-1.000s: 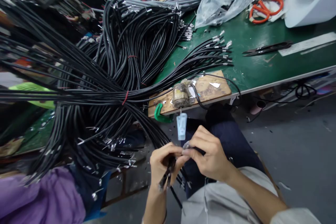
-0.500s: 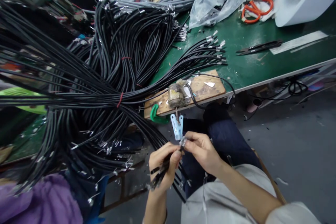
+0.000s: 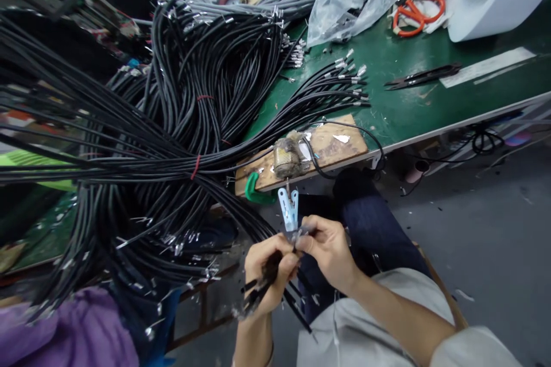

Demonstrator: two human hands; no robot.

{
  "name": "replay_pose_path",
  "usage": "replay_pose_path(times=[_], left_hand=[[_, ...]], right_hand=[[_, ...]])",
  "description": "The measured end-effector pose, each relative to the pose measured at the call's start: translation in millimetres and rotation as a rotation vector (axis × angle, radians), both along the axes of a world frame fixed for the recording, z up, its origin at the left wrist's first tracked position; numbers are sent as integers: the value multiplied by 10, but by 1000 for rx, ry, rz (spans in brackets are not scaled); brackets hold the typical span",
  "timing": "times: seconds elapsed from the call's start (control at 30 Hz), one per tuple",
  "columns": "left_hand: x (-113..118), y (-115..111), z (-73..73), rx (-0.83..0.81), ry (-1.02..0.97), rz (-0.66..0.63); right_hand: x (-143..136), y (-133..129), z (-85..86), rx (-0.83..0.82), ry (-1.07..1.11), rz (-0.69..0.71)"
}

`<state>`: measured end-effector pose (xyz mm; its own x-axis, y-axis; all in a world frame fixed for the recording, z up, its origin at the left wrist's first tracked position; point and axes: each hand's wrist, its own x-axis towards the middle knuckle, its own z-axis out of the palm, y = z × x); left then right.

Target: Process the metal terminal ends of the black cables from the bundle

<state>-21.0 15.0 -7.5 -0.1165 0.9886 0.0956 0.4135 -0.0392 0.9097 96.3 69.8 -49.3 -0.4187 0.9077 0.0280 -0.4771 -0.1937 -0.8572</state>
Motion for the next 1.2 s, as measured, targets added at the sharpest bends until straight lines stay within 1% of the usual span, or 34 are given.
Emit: replay_pose_path(times=[0.03, 0.07, 0.13, 0.17, 0.2, 0.23, 0.27, 0.33, 0.37, 0.4, 0.43, 0.47, 0.5, 0.53, 0.6, 0.67, 0.7, 0.8, 0.83, 0.9, 0.97, 1.03, 1.1, 1.2], left_hand=[[-2, -3, -18, 2, -27, 19], [-5, -3, -29, -2, -43, 28], [-18, 6, -27, -4, -47, 19], [-26, 14, -15, 8, -46, 5], [-33, 25, 1, 26, -51, -10], [-38, 37, 18, 48, -62, -22], [-39, 49, 33, 71, -79, -28], [-30, 71, 49, 107, -115, -22], [-21, 77, 47, 114, -123, -15], [-11, 81, 40, 119, -123, -8], [-1, 81, 29, 119, -116, 1], [8, 78, 15, 117, -107, 11], [15, 72, 1, 116, -99, 23], [19, 65, -11, 115, -94, 34], [18, 47, -29, 121, -99, 53], [11, 27, -39, 142, -115, 74], [8, 16, -45, 154, -123, 91], [19, -10, -78, 175, -109, 154], [32, -15, -96, 176, -87, 168], [69, -19, -136, 173, -32, 189], [111, -19, -169, 169, 17, 209], [140, -21, -184, 153, 55, 222], [150, -29, -175, 134, 81, 208], [136, -46, -126, 134, 111, 169]], right_hand=[[-6, -24, 7, 43, -50, -76], [0, -37, 16, 142, -109, -177], [46, -26, 41, 402, -207, -367], [79, -4, 56, 493, -228, -392], [117, 27, 72, 515, -224, -342], [154, 66, 87, 458, -195, -217], [191, 109, 100, 340, -142, -44], [255, 213, 121, 37, -18, 340], [281, 273, 130, -91, 20, 505], [302, 340, 140, -178, 20, 626], [317, 412, 153, -221, -24, 706], [324, 489, 170, -229, -102, 745], [323, 568, 193, -215, -188, 742], [315, 643, 222, -192, -259, 694], [283, 765, 298, -129, -334, 544], [254, 807, 387, -7, -394, 375], [249, 786, 430, 80, -459, 287], [283, 567, 510, 374, -728, -7], [303, 459, 512, 454, -779, -104], [335, 239, 486, 576, -799, -233], [342, 62, 442, 652, -812, -309], [331, -44, 406, 712, -840, -352], [318, -80, 389, 774, -856, -369], [306, -48, 361, 837, -837, -387]])
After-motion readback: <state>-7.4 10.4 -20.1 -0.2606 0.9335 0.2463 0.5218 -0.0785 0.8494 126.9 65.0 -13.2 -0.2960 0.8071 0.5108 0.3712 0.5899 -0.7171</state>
